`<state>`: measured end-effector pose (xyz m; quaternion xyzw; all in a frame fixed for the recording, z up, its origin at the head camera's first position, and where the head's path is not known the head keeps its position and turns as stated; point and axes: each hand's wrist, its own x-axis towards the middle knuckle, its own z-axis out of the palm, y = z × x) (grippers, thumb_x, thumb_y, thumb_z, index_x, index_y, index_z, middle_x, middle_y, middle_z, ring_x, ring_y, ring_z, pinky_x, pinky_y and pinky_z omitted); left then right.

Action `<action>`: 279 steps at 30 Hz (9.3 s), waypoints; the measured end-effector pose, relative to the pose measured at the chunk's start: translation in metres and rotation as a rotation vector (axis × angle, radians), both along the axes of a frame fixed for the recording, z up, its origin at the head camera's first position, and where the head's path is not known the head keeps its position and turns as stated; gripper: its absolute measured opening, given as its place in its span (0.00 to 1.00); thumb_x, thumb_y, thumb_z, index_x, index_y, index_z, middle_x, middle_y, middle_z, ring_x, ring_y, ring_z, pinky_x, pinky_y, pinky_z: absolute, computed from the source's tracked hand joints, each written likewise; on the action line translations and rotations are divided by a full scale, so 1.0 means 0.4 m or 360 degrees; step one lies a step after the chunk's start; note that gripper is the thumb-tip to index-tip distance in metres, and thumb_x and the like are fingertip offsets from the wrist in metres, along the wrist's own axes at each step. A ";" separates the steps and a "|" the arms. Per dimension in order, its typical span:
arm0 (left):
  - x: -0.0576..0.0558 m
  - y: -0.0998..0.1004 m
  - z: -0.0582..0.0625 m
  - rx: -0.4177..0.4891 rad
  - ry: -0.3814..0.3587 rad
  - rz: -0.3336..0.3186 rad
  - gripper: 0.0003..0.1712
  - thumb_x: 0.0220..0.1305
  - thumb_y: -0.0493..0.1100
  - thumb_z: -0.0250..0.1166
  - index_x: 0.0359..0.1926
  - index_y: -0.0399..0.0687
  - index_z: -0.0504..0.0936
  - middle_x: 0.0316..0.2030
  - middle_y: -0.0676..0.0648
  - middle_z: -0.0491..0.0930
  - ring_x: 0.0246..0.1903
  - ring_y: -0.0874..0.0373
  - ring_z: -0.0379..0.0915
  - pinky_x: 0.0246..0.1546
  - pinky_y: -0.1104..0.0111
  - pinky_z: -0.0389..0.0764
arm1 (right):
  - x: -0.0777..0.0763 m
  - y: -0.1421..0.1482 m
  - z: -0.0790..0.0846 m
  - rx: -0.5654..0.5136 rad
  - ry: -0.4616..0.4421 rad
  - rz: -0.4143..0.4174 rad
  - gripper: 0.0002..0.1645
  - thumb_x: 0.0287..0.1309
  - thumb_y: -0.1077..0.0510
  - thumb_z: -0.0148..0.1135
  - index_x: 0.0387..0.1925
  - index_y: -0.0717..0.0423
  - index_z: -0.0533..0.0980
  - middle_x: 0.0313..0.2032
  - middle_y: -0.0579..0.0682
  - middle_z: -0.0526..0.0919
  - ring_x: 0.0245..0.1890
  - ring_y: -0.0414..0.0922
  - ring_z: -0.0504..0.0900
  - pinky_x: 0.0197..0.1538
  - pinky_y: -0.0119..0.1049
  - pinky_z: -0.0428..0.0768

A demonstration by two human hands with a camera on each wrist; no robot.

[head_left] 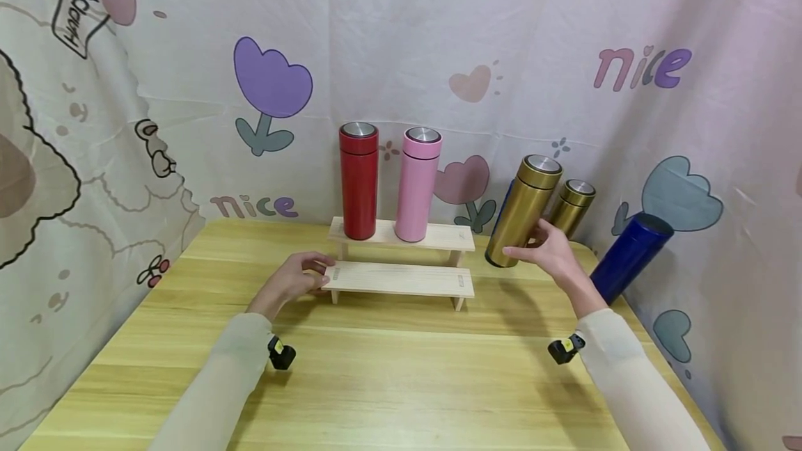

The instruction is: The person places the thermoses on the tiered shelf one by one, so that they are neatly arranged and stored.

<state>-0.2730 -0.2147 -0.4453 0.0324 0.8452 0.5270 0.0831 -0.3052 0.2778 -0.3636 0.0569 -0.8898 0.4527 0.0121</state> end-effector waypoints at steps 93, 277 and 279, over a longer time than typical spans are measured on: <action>-0.014 -0.006 -0.004 -0.0048 -0.0003 -0.0027 0.23 0.66 0.30 0.65 0.62 0.35 0.78 0.57 0.30 0.79 0.47 0.49 0.80 0.45 0.63 0.89 | -0.097 -0.223 0.042 -0.0040 -0.0005 0.0047 0.54 0.50 0.48 0.81 0.74 0.57 0.63 0.64 0.62 0.77 0.64 0.59 0.78 0.63 0.55 0.82; -0.017 -0.043 -0.093 0.0438 -0.0045 -0.0034 0.33 0.67 0.42 0.71 0.70 0.35 0.73 0.69 0.31 0.70 0.46 0.64 0.81 0.48 0.70 0.87 | -0.159 -0.029 -0.172 -0.0361 -0.0061 -0.0380 0.57 0.65 0.51 0.70 0.82 0.54 0.45 0.76 0.69 0.61 0.75 0.65 0.64 0.76 0.62 0.67; -0.016 -0.043 -0.094 0.0445 -0.0043 -0.0035 0.33 0.67 0.41 0.71 0.70 0.35 0.73 0.68 0.31 0.71 0.45 0.64 0.81 0.48 0.70 0.87 | -0.163 -0.030 -0.177 -0.0353 -0.0041 -0.0400 0.56 0.64 0.50 0.71 0.82 0.54 0.47 0.75 0.68 0.62 0.74 0.64 0.65 0.75 0.61 0.68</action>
